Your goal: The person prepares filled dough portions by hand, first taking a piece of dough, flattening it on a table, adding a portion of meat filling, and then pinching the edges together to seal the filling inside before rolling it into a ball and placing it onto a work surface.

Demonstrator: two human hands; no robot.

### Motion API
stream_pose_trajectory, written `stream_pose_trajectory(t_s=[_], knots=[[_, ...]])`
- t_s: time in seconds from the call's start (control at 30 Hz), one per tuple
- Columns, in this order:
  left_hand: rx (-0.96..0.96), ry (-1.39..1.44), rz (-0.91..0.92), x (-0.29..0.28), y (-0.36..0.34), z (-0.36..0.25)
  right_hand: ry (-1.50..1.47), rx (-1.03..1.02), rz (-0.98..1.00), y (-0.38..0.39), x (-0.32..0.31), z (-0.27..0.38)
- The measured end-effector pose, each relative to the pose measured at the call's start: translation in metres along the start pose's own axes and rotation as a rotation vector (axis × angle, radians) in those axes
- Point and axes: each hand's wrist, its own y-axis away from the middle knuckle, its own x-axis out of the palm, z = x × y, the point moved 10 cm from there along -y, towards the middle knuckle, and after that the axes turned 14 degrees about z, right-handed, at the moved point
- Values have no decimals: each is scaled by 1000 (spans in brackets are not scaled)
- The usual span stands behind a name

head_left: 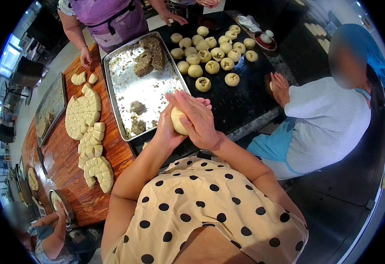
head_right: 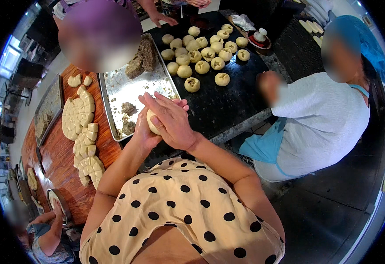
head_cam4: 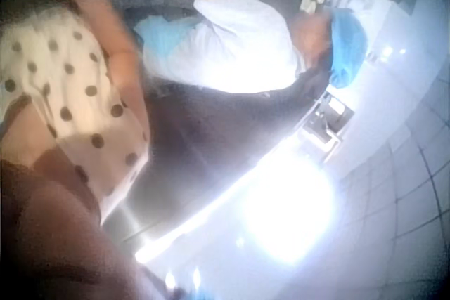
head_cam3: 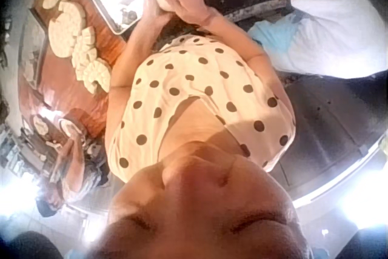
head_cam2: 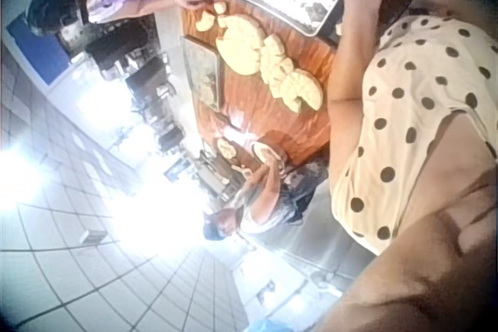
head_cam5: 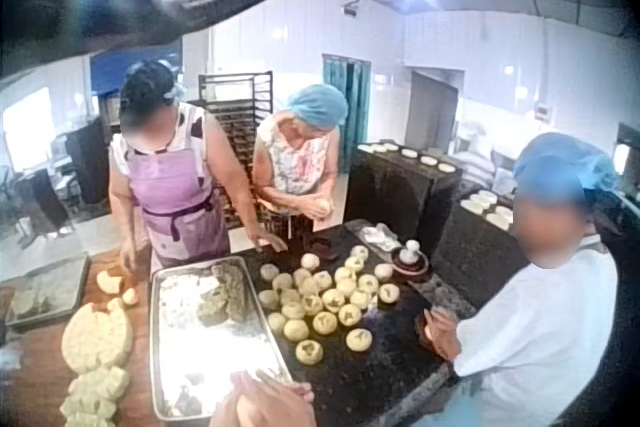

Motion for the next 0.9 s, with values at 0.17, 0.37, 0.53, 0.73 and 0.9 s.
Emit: stream_pose_trajectory(t_s=[0.17,0.37,0.53,0.73,0.9], knots=[[-218,-6,-51,-44,-3,29,83,-101,205,10,4,-3],[137,77,-177,-33,-9,11,70,108,-136,28,-6,-38],[197,-54,-376,-87,7,15,157,56,-115,36,14,-43],[-225,-193,-468,-97,9,27,-103,272,123,48,19,-73],[-276,67,-169,-65,-13,38,103,149,263,42,10,-64]])
